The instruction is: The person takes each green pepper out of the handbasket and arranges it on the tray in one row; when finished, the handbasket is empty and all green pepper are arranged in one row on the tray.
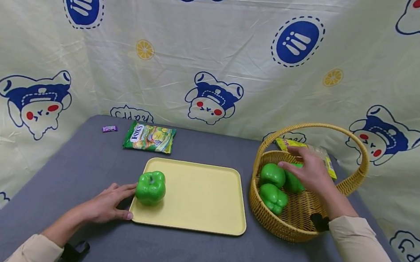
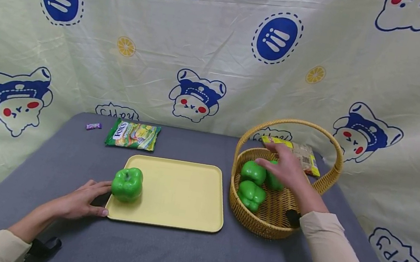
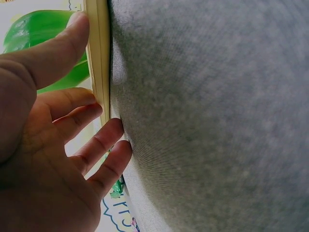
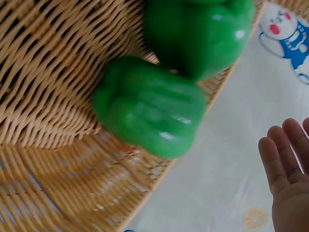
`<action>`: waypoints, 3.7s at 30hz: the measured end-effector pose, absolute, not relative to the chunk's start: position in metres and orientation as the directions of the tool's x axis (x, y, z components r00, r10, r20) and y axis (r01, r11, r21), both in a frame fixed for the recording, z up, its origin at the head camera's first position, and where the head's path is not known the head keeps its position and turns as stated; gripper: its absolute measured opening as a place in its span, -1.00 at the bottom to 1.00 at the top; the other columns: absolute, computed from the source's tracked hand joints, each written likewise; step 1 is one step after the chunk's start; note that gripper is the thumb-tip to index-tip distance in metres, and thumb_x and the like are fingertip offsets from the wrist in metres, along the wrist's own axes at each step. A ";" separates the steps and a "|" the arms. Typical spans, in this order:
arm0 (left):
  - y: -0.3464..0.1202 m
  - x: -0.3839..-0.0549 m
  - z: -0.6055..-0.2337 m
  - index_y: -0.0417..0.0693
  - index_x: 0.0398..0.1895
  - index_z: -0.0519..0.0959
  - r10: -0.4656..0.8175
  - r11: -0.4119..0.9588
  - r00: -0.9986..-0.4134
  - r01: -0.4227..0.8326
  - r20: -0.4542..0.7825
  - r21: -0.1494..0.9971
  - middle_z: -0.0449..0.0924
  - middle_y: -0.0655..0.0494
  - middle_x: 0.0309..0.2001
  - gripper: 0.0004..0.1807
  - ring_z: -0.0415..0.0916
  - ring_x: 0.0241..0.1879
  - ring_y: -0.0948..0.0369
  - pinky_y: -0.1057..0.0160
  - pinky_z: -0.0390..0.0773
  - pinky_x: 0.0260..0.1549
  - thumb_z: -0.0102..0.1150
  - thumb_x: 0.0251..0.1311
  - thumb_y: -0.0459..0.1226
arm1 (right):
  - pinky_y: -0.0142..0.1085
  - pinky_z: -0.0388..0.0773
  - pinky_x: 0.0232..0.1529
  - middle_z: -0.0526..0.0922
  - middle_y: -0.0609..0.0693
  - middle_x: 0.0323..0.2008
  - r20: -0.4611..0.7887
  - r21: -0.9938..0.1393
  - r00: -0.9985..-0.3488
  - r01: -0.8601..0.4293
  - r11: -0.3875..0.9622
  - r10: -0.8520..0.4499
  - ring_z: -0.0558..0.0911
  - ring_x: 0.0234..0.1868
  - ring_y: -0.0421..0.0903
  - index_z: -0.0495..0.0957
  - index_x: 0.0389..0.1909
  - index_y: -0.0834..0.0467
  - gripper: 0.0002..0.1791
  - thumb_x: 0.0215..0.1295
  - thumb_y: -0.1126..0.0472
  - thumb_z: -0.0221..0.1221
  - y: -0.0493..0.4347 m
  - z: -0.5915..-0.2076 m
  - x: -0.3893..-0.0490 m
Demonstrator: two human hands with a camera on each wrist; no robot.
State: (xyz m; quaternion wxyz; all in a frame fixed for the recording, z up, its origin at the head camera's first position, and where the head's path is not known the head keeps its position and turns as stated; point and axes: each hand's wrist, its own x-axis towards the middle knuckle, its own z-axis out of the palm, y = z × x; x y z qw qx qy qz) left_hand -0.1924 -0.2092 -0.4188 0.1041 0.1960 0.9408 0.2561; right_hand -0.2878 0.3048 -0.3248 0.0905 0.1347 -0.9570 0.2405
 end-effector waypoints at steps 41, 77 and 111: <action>-0.211 -0.192 -0.420 -0.16 0.36 0.27 0.431 0.788 -0.900 0.341 -0.064 0.513 0.21 -0.08 0.40 -0.16 0.22 0.00 0.13 0.07 0.27 -0.05 0.29 0.04 0.02 | 0.31 0.07 0.20 0.08 0.49 0.34 0.052 -0.266 -0.978 -0.209 0.941 -0.203 0.08 0.31 0.46 0.21 0.31 0.37 -0.16 0.20 -0.10 0.22 0.350 -0.367 -0.332; -0.211 -0.193 -0.421 -0.14 0.36 0.27 0.428 0.787 -0.901 0.333 -0.071 0.520 0.21 -0.08 0.40 -0.15 0.20 -0.04 0.15 0.12 0.24 -0.10 0.29 0.04 0.04 | 0.18 0.34 -0.01 0.30 0.46 0.14 0.049 -0.270 -0.984 -0.177 0.946 -0.170 0.37 0.08 0.37 0.26 0.24 0.39 -0.07 0.06 -0.20 0.30 0.352 -0.372 -0.329; -0.211 -0.193 -0.421 -0.16 0.36 0.27 0.428 0.790 -0.901 0.336 -0.068 0.513 0.23 -0.09 0.39 -0.16 0.21 -0.04 0.15 0.14 0.26 -0.11 0.29 0.05 0.03 | 0.19 0.33 0.00 0.19 0.43 0.27 0.162 -0.360 -0.972 -0.217 0.907 -0.168 0.31 0.14 0.34 0.18 0.34 0.28 -0.14 0.16 -0.11 0.26 0.348 -0.335 -0.308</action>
